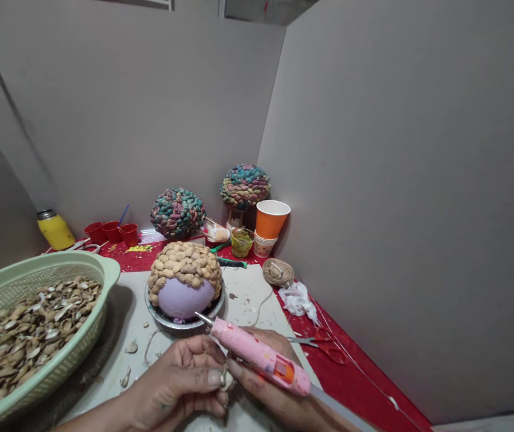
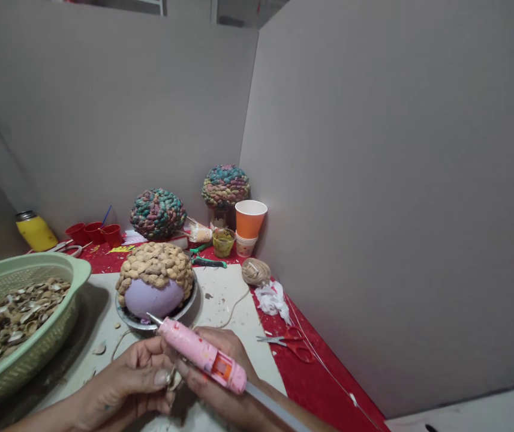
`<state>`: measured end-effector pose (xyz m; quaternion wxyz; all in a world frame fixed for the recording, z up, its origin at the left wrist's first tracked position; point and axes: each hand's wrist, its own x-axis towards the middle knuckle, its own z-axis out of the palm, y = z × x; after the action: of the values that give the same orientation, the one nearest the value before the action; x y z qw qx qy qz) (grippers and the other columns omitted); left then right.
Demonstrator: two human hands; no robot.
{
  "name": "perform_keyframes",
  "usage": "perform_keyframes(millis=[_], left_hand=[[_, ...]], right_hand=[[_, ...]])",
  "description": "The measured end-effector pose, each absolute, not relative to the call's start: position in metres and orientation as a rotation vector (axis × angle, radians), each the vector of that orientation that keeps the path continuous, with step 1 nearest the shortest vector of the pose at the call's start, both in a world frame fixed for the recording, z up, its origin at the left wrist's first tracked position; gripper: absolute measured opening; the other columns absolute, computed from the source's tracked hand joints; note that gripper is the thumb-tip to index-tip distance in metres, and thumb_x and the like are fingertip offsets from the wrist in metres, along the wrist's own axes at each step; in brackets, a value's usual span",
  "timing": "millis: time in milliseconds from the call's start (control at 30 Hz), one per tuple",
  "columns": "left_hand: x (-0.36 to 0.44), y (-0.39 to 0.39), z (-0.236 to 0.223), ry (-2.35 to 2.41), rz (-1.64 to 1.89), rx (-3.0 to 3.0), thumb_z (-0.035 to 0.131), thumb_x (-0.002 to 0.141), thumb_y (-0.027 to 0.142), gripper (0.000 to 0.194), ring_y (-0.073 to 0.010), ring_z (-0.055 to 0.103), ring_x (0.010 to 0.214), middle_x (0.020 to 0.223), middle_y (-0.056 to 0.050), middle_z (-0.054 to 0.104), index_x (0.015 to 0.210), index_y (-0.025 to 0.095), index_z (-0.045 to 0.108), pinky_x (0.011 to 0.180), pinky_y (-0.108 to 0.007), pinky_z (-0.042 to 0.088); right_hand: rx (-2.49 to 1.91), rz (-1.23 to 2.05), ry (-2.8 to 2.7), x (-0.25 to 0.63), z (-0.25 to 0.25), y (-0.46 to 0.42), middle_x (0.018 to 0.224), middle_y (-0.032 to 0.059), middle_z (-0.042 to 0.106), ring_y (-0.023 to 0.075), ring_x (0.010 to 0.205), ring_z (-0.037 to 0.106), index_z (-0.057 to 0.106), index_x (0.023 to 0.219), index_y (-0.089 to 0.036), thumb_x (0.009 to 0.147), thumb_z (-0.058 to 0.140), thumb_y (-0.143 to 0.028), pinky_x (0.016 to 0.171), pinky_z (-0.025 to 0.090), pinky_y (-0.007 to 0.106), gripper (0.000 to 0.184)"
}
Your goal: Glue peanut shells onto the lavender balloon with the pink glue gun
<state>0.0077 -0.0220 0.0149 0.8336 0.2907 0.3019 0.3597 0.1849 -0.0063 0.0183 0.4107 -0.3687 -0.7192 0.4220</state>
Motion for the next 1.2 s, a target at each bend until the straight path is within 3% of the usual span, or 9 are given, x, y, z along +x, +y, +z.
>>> perform_keyframes(millis=[167, 333, 700, 933, 1200], left_hand=[[0.007, -0.021, 0.015, 0.598, 0.783, 0.626, 0.082, 0.069, 0.017, 0.028, -0.0079, 0.060, 0.057, 0.068, -0.003, 0.066, 0.093, 0.010, 0.069, 0.057, -0.019, 0.055], [0.007, -0.022, 0.013, 0.572, 0.766, 0.620, 0.082, 0.069, 0.017, 0.027, -0.0080, 0.062, 0.056, 0.068, -0.003, 0.068, 0.092, 0.011, 0.070, 0.057, -0.019, 0.056], [0.006, -0.022, 0.011, 0.559, 0.728, 0.600, 0.083, 0.069, 0.018, 0.028, -0.0098, 0.066, 0.060, 0.073, -0.006, 0.071, 0.093, 0.008, 0.072, 0.061, -0.019, 0.057], [0.006, -0.022, 0.008, 0.553, 0.752, 0.571, 0.083, 0.068, 0.014, 0.026, -0.0102, 0.067, 0.061, 0.074, -0.007, 0.072, 0.091, 0.010, 0.072, 0.060, -0.019, 0.056], [0.002, -0.021, 0.012, 0.600, 0.801, 0.637, 0.081, 0.068, 0.013, 0.031, -0.0096, 0.062, 0.063, 0.078, -0.005, 0.068, 0.095, 0.012, 0.067, 0.062, -0.022, 0.055]], right_hand=[[-0.843, 0.992, -1.909, 0.188, 0.019, -0.006, 0.068, 0.0042, 0.060, 0.0188, 0.060, 0.056, 0.060, 0.075, -0.022, 0.089, 0.054, -0.039, 0.056, 0.047, 0.029, 0.022], [-0.776, 0.896, -1.963, 0.188, 0.014, -0.004, 0.066, 0.0042, 0.057, 0.0187, 0.058, 0.054, 0.053, 0.072, -0.023, 0.090, 0.051, -0.033, 0.056, 0.045, 0.030, 0.021], [-0.584, 0.783, -1.986, 0.189, 0.004, -0.001, 0.066, 0.0019, 0.054, 0.0154, 0.058, 0.051, 0.045, 0.072, -0.021, 0.091, 0.047, -0.040, 0.055, 0.041, 0.027, 0.026], [-0.483, 0.622, -1.968, 0.186, -0.005, 0.004, 0.061, -0.0008, 0.051, 0.0124, 0.053, 0.045, 0.044, 0.072, -0.021, 0.093, 0.043, -0.054, 0.050, 0.036, 0.024, 0.039], [-0.537, 0.510, -1.989, 0.190, 0.002, 0.003, 0.062, -0.0005, 0.051, 0.0133, 0.054, 0.048, 0.043, 0.073, -0.022, 0.092, 0.046, -0.039, 0.050, 0.038, 0.024, 0.027]])
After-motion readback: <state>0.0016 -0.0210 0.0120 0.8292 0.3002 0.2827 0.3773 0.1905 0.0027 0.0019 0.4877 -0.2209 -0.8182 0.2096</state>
